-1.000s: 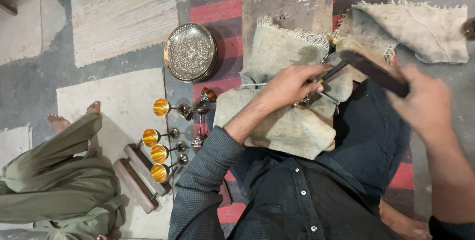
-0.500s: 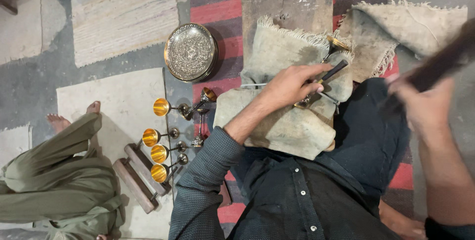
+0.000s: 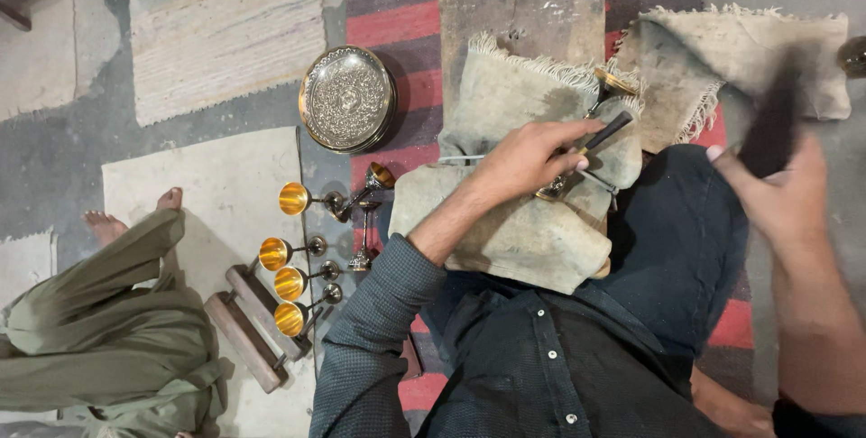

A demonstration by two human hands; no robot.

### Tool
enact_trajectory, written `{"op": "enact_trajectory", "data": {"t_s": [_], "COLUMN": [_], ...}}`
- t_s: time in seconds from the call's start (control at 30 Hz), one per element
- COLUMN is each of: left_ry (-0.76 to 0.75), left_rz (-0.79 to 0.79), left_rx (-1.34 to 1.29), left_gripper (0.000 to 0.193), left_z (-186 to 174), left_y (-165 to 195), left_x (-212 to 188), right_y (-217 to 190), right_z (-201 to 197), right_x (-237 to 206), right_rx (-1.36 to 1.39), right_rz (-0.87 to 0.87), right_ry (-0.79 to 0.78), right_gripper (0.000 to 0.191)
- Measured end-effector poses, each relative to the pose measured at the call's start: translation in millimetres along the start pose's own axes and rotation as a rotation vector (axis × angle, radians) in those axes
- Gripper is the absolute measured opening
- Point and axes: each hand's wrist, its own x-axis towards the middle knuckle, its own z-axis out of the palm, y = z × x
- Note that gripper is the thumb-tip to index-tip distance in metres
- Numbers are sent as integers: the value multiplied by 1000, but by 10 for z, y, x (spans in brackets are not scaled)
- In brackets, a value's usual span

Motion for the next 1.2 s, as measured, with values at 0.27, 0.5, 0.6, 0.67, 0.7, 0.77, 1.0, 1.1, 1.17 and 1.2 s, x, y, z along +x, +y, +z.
{"op": "enact_trajectory", "data": {"t_s": [0.27,0.5,0.6,0.67,0.7,0.77,1.0,1.1,1.17,1.2], "left_ry": [-35,-27,-45,-43,-42,38,233,212,211,208], "left_rz": [-27,19,5,20,29,60,-264,-317,-333,-342], "left_rx": [-20,-26,-59,-57,-57,-88,-372,-485,-451,-435], "left_gripper": [53,51,52,50,49,48,52,51,51,51], "left_z": [-20,9,15,21,23,3,-324,-378,-378,-370], "left_y": [4,-70,-98,-109,-110,-110,-108,-97,-105,-108], "left_x": [7,6,17,11,8,-46,-549,-696,-736,-751], "right_y": [-121,-167,-285,-387,-434,-495,-438,-493,-582,-632], "right_z": [17,46,42,-13,-58,-127,218,572,774,846], "right_x": [-29,-55,-70,-79,-80,-87,168,376,496,523], "right_rx": [-190,-285,-76,-523,-747,-833,18,395,495,546], "right_rz": [-8,16,-6,-37,-53,-121,-57,-34,-47,-51], "right_ry": [-143,-172,-72,-175,-224,-177,-132,-123,-146,-157], "right_gripper": [45,49,50,51,51,53,38,51,45,43]}}
